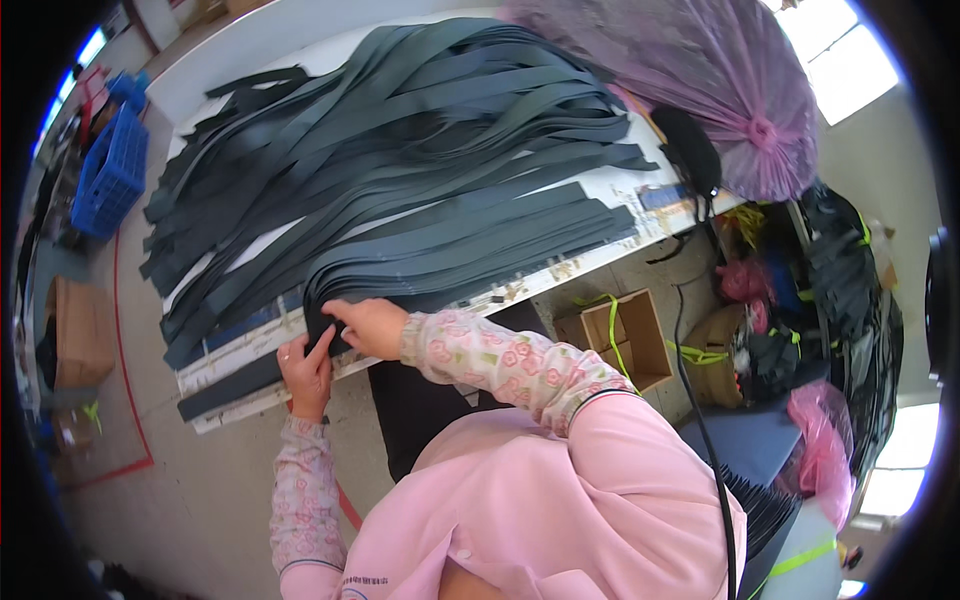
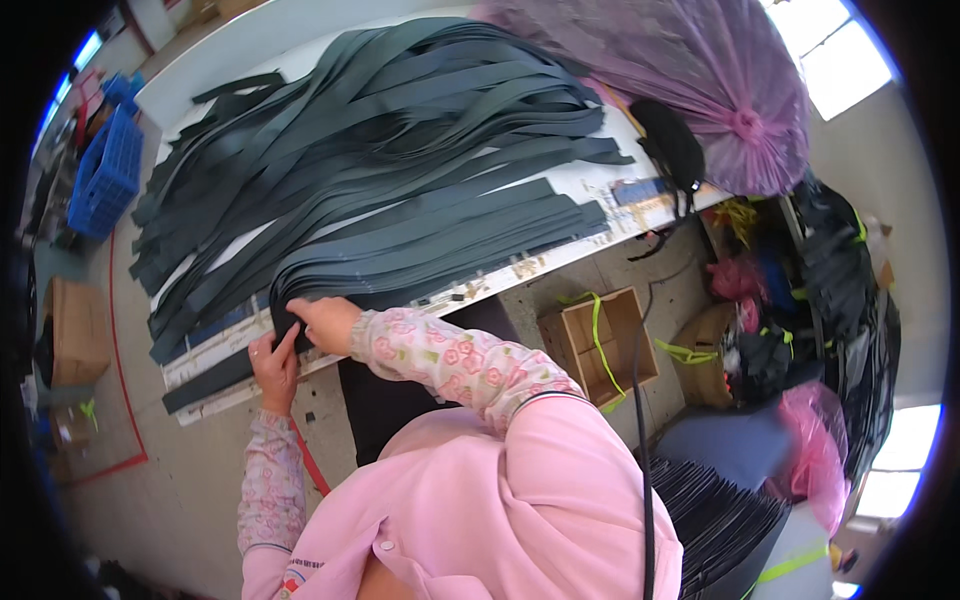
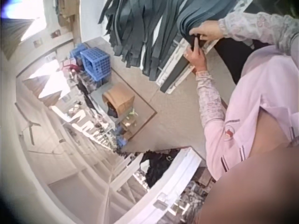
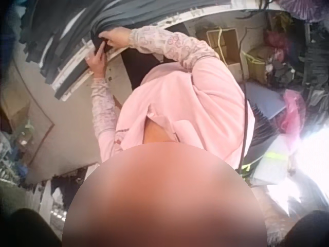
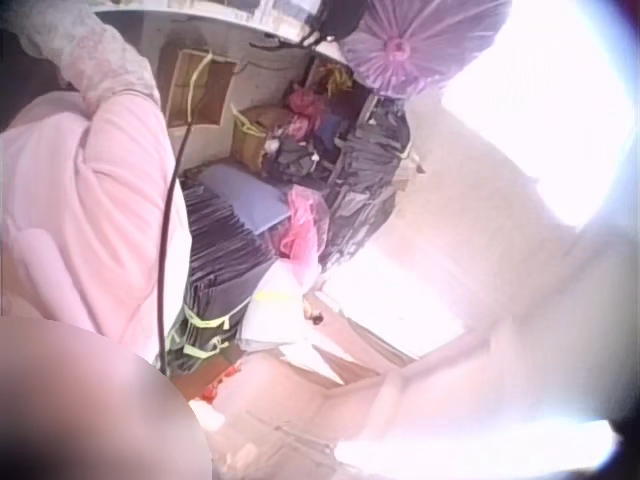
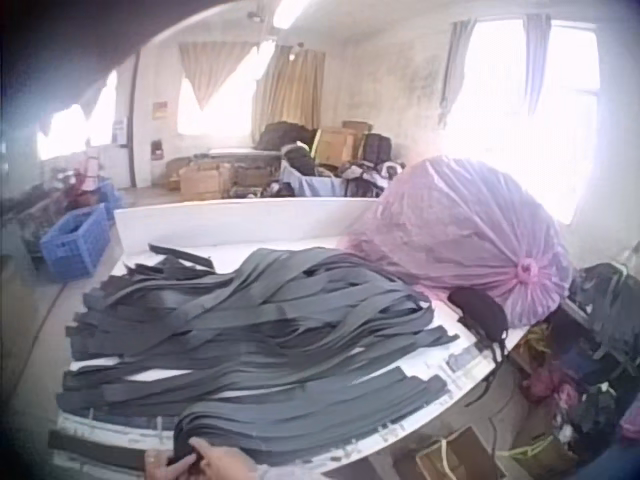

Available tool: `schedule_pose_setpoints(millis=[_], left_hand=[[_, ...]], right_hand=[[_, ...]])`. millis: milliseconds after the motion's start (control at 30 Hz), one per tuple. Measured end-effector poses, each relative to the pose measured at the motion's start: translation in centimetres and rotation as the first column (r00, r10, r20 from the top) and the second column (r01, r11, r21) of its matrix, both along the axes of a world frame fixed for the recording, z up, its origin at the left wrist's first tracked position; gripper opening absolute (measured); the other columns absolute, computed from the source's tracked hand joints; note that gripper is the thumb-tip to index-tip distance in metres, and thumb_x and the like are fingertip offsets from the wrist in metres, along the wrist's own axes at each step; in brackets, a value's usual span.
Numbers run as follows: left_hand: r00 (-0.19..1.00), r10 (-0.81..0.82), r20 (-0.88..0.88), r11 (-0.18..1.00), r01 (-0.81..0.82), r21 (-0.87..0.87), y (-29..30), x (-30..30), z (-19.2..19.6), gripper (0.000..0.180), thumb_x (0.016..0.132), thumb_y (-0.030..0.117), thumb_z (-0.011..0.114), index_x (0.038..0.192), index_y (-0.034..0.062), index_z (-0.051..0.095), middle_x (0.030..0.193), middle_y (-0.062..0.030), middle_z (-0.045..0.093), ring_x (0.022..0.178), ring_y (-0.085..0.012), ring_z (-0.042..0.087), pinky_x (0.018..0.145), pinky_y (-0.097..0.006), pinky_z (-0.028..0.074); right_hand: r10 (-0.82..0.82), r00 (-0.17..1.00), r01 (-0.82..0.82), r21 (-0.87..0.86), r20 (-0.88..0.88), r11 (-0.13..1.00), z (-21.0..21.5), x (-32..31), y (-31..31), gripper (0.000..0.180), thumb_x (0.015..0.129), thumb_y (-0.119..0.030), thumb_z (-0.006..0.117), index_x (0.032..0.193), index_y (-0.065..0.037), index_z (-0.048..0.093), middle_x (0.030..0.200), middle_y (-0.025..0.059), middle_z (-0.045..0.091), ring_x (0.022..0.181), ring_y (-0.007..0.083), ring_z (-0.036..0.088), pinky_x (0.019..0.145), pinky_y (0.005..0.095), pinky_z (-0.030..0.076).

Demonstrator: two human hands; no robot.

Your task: Organize, count, and bundle dark grey synthetic straps on a factory workbench.

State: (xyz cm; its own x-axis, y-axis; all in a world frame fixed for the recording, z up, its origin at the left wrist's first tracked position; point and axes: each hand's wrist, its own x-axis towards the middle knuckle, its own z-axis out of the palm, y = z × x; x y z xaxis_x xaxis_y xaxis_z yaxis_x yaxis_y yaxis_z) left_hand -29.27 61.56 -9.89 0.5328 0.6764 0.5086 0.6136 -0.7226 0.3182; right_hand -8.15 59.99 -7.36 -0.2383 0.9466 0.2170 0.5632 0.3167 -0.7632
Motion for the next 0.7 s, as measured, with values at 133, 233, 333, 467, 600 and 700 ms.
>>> schedule_pose_setpoints(millis=[133,233,333,467,600,700], left_hand=[[1.000,0.015,0.018,1.000,-0.015,-0.006,0.5,1.6,0.8,0.040,0.079,0.012,0.070,0.118,0.0219,0.072,0.095,-0.0057,0.061,0.083,-0.0267,0.054,0.078,-0.040,0.041],[0.999,0.030,0.043,0.999,-0.028,-0.034,0.5,1.9,0.4,0.042,0.079,0.013,0.070,0.119,0.0254,0.071,0.096,-0.0032,0.061,0.082,-0.0256,0.054,0.078,-0.039,0.042],[0.995,0.063,0.072,0.997,-0.059,-0.049,0.1,1.4,0.8,0.044,0.078,0.011,0.071,0.119,0.0253,0.071,0.096,-0.0026,0.061,0.082,-0.0247,0.053,0.078,-0.038,0.042],[0.996,0.042,0.082,0.995,-0.034,-0.095,0.0,0.7,0.7,0.049,0.077,0.011,0.069,0.123,0.0274,0.069,0.098,-0.0024,0.061,0.082,-0.0248,0.054,0.080,-0.039,0.043],[0.995,0.035,0.093,0.997,-0.027,-0.078,0.1,0.8,0.8,0.050,0.076,0.011,0.068,0.124,0.0269,0.068,0.101,-0.0034,0.062,0.083,-0.0245,0.054,0.080,-0.038,0.044],[0.994,0.023,0.103,0.997,-0.016,-0.078,0.2,0.7,0.7,0.049,0.077,0.012,0.068,0.123,0.0266,0.068,0.101,-0.0038,0.062,0.083,-0.0243,0.054,0.080,-0.038,0.044]], right_hand=[[-0.087,0.988,0.070,-0.128,-0.131,0.989,0.0,0.8,-1.3,0.023,0.085,-0.013,0.068,0.105,-0.004,0.059,0.065,0.0126,0.061,0.056,0.0261,0.061,0.055,0.0370,0.048],[-0.150,0.979,0.113,-0.245,-0.136,0.963,-0.1,1.0,-1.3,0.015,0.084,-0.013,0.068,0.095,-0.004,0.064,0.067,0.0149,0.063,0.062,0.0316,0.064,0.060,0.0403,0.050],[-0.137,0.984,0.105,-0.252,-0.114,0.962,-0.1,-0.4,-1.3,0.012,0.084,-0.012,0.068,0.092,-0.004,0.065,0.067,0.0127,0.064,0.062,0.0303,0.065,0.061,0.0395,0.051],[-0.090,0.995,0.080,-0.188,-0.046,0.979,-0.5,-1.6,-1.3,0.010,0.084,-0.012,0.067,0.090,-0.005,0.066,0.067,0.0105,0.065,0.062,0.0285,0.065,0.063,0.0387,0.050],[-0.163,0.986,0.152,-0.203,-0.038,0.967,-0.9,-2.2,-1.2,0.008,0.084,-0.014,0.068,0.088,-0.008,0.066,0.065,0.0081,0.065,0.061,0.0279,0.064,0.069,0.0392,0.047],[-0.186,0.982,0.179,-0.184,-0.020,0.966,-1.1,-2.5,-1.2,0.007,0.084,-0.015,0.068,0.087,-0.009,0.066,0.064,0.0075,0.064,0.060,0.0285,0.063,0.072,0.0401,0.045]])
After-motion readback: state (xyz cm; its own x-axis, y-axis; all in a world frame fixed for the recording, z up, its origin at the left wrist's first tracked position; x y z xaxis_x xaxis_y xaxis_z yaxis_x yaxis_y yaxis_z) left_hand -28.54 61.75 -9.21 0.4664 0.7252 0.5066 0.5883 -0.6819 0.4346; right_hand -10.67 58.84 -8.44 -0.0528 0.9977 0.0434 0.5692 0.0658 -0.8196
